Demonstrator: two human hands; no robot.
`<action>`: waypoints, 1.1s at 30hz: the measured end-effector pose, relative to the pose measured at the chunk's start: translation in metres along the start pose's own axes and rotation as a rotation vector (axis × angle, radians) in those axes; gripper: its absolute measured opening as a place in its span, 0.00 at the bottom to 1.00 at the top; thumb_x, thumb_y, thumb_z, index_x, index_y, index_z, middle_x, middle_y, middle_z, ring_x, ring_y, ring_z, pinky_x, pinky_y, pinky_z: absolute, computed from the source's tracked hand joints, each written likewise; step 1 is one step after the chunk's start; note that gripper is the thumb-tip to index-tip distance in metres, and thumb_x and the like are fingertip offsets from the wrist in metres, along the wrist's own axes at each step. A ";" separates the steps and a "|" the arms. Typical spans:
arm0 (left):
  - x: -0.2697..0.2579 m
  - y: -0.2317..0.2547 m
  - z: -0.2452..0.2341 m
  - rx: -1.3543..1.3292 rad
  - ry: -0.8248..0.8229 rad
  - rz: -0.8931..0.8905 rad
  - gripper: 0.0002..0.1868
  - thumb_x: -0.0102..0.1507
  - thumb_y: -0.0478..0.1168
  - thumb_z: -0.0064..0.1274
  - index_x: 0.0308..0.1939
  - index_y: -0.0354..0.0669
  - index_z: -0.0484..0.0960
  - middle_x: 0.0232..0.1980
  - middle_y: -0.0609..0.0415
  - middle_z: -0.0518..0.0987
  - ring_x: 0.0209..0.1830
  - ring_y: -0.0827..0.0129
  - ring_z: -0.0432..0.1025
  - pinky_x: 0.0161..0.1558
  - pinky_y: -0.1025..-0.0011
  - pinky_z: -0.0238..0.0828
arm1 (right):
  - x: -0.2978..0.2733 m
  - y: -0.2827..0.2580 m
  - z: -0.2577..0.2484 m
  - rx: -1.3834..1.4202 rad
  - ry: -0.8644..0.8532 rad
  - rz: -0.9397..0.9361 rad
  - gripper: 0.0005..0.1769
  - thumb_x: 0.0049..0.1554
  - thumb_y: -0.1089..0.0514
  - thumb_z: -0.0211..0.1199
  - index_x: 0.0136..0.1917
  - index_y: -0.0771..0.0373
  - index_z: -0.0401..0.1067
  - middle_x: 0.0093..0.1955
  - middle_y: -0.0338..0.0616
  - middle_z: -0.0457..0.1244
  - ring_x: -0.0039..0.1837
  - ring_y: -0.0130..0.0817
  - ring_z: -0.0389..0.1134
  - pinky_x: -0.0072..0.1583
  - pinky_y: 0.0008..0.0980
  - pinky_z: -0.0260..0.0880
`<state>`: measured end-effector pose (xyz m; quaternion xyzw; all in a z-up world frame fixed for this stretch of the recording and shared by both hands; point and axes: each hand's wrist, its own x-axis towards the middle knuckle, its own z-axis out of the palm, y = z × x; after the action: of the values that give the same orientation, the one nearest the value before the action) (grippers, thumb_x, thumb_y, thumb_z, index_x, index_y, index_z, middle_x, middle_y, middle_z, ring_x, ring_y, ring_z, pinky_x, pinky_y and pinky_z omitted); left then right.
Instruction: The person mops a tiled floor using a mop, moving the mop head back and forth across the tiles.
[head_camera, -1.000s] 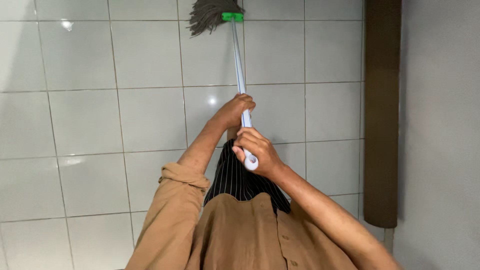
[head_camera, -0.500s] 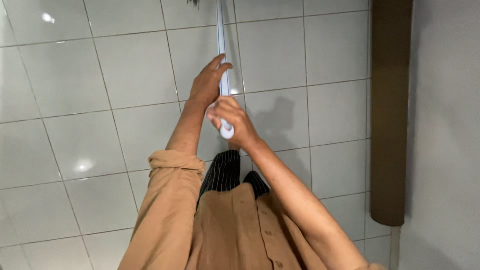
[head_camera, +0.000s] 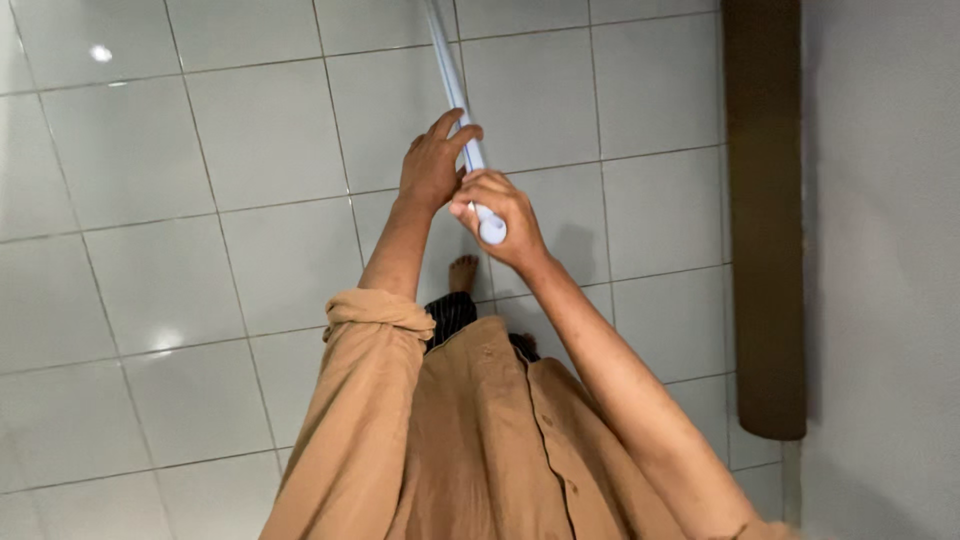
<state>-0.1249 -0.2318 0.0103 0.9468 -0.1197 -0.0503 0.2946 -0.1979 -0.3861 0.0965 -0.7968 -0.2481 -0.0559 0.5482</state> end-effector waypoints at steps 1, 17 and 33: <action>-0.006 0.001 0.006 0.021 0.038 0.051 0.27 0.52 0.33 0.65 0.54 0.56 0.79 0.72 0.52 0.66 0.70 0.54 0.66 0.62 0.54 0.66 | -0.011 -0.008 -0.005 0.027 0.002 -0.029 0.06 0.59 0.61 0.67 0.45 0.67 0.74 0.45 0.46 0.67 0.56 0.46 0.69 0.61 0.41 0.70; -0.114 0.183 0.113 -0.303 0.218 0.307 0.05 0.62 0.37 0.57 0.35 0.40 0.78 0.43 0.51 0.79 0.51 0.53 0.74 0.51 0.58 0.72 | -0.189 -0.109 -0.145 -0.032 -0.024 -0.010 0.09 0.58 0.70 0.61 0.36 0.66 0.69 0.36 0.44 0.64 0.45 0.40 0.70 0.61 0.40 0.70; -0.007 0.106 0.097 -0.340 0.161 0.293 0.08 0.64 0.37 0.57 0.37 0.38 0.75 0.51 0.47 0.79 0.64 0.50 0.71 0.63 0.56 0.67 | -0.088 -0.034 -0.097 -0.212 0.044 -0.028 0.08 0.56 0.67 0.64 0.35 0.65 0.69 0.36 0.45 0.65 0.46 0.41 0.71 0.65 0.49 0.70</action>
<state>-0.1685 -0.3674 -0.0089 0.8569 -0.2219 0.0494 0.4626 -0.2726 -0.4936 0.1315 -0.8453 -0.2399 -0.1069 0.4652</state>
